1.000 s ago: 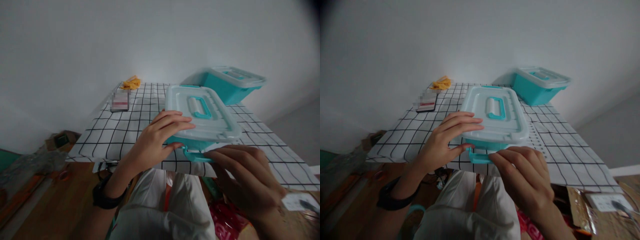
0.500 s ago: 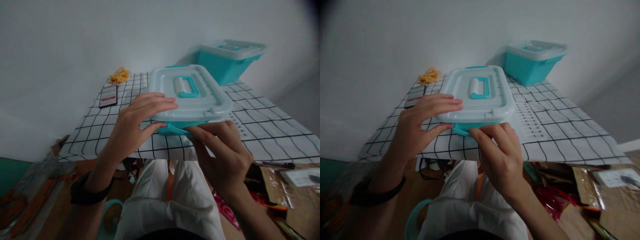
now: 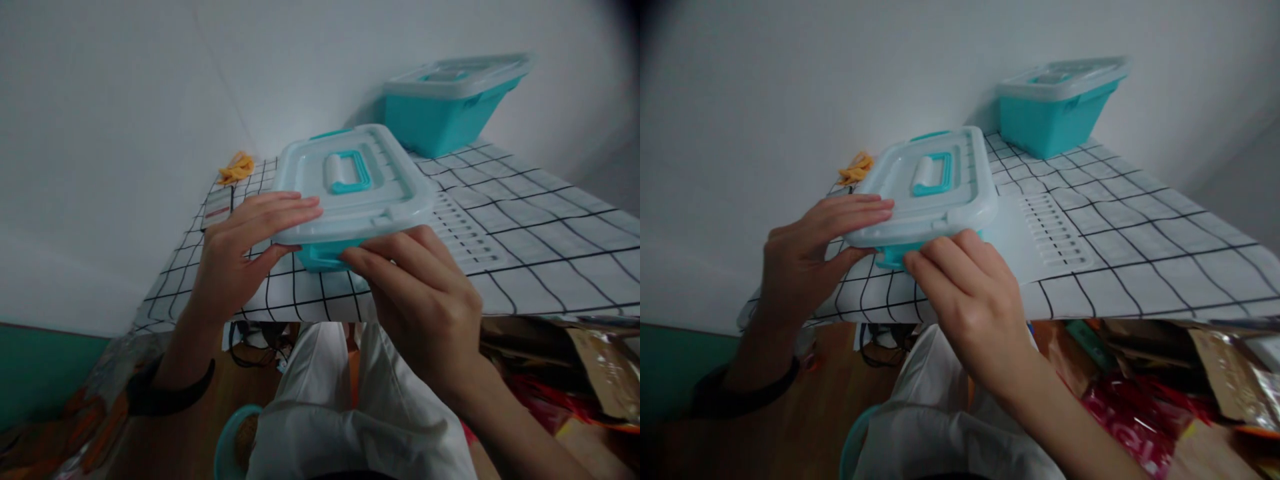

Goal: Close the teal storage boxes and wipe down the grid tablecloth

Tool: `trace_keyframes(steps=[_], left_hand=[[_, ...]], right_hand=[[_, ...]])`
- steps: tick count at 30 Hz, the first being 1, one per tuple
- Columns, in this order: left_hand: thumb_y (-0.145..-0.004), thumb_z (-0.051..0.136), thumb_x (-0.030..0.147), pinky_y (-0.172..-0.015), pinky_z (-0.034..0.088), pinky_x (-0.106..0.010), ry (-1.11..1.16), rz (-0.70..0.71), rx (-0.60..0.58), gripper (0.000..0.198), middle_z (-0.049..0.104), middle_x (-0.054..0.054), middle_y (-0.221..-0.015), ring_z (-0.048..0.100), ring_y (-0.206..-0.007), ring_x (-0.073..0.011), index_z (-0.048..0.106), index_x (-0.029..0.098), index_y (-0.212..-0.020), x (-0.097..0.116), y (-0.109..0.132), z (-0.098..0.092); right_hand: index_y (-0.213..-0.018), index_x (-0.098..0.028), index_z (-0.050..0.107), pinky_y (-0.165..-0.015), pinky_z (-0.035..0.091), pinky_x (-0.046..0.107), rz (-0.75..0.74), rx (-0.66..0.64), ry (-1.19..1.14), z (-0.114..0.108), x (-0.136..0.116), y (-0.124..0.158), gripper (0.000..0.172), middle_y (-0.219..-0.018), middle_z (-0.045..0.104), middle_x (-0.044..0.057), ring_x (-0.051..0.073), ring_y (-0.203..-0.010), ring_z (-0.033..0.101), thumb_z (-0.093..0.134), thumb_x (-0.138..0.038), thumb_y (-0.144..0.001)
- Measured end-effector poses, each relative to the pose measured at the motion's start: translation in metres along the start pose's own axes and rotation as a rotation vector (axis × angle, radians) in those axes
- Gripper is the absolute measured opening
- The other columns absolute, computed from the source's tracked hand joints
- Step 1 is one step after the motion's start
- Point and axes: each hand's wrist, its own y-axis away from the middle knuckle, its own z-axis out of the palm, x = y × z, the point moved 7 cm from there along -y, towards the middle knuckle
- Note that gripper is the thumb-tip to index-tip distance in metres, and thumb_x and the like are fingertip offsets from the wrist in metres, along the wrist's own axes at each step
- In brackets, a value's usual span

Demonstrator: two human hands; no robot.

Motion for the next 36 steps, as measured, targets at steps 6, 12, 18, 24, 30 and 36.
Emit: trace_keyframes(steps=[6, 12, 18, 24, 30, 36], left_hand=[[-0.083, 0.065, 0.018, -0.106, 0.048, -0.042, 0.004, -0.015, 0.004, 0.037, 0.071, 0.001, -0.121, 0.062, -0.116, -0.0176, 0.063, 0.032, -0.117, 0.002, -0.002, -0.001], [-0.082, 0.065, 0.013, -0.105, 0.048, -0.042, 0.020, -0.018, 0.018, 0.035, 0.072, -0.002, -0.119, 0.063, -0.115, -0.0182, 0.065, 0.027, -0.115, 0.004, -0.002, -0.001], [-0.082, 0.065, 0.014, -0.106, 0.048, -0.042, 0.035, -0.030, 0.007, 0.035, 0.072, -0.003, -0.120, 0.062, -0.116, -0.0189, 0.065, 0.026, -0.115, 0.004, -0.002, 0.000], [-0.085, 0.063, 0.020, -0.107, 0.048, -0.044, -0.022, -0.048, -0.046, 0.037, 0.069, 0.002, -0.124, 0.061, -0.118, -0.0183, 0.060, 0.033, -0.120, 0.002, -0.001, 0.000], [-0.084, 0.064, 0.028, -0.106, 0.047, -0.042, -0.106, -0.011, -0.042, 0.035, 0.069, 0.000, -0.124, 0.060, -0.117, -0.0190, 0.060, 0.029, -0.119, 0.005, 0.001, 0.002], [-0.089, 0.055, 0.024, -0.103, 0.048, -0.044, -0.177, 0.071, 0.006, 0.035, 0.069, -0.004, -0.123, 0.060, -0.118, -0.0206, 0.055, 0.026, -0.124, 0.012, 0.004, 0.004]], right_hand=[[-0.082, -0.019, 0.065, -0.060, 0.042, 0.031, 0.016, -0.037, 0.047, -0.003, -0.006, -0.003, 0.027, -0.072, 0.061, 0.003, 0.016, -0.068, 0.048, 0.042, -0.011, -0.095], [-0.079, -0.016, 0.066, -0.058, 0.041, 0.031, 0.086, -0.026, 0.015, 0.001, -0.001, 0.001, 0.025, -0.076, 0.064, 0.005, 0.017, -0.069, 0.050, 0.046, -0.009, -0.093], [-0.080, -0.015, 0.066, -0.060, 0.042, 0.030, 0.129, -0.006, -0.010, 0.002, 0.001, 0.004, 0.022, -0.079, 0.066, 0.005, 0.016, -0.072, 0.053, 0.048, -0.011, -0.093], [-0.084, -0.018, 0.066, -0.060, 0.042, 0.028, 0.182, -0.007, -0.021, 0.001, 0.006, 0.006, 0.021, -0.078, 0.066, 0.003, 0.016, -0.073, 0.054, 0.049, -0.010, -0.093], [-0.082, -0.018, 0.065, -0.060, 0.039, 0.029, 0.126, -0.040, 0.004, 0.002, 0.002, 0.003, 0.022, -0.079, 0.067, 0.003, 0.015, -0.070, 0.052, 0.048, -0.011, -0.094], [-0.089, -0.018, 0.065, -0.057, 0.030, 0.033, 0.066, 0.001, 0.080, 0.000, -0.001, 0.002, 0.018, -0.078, 0.067, 0.003, 0.015, -0.068, 0.052, 0.049, -0.013, -0.094]])
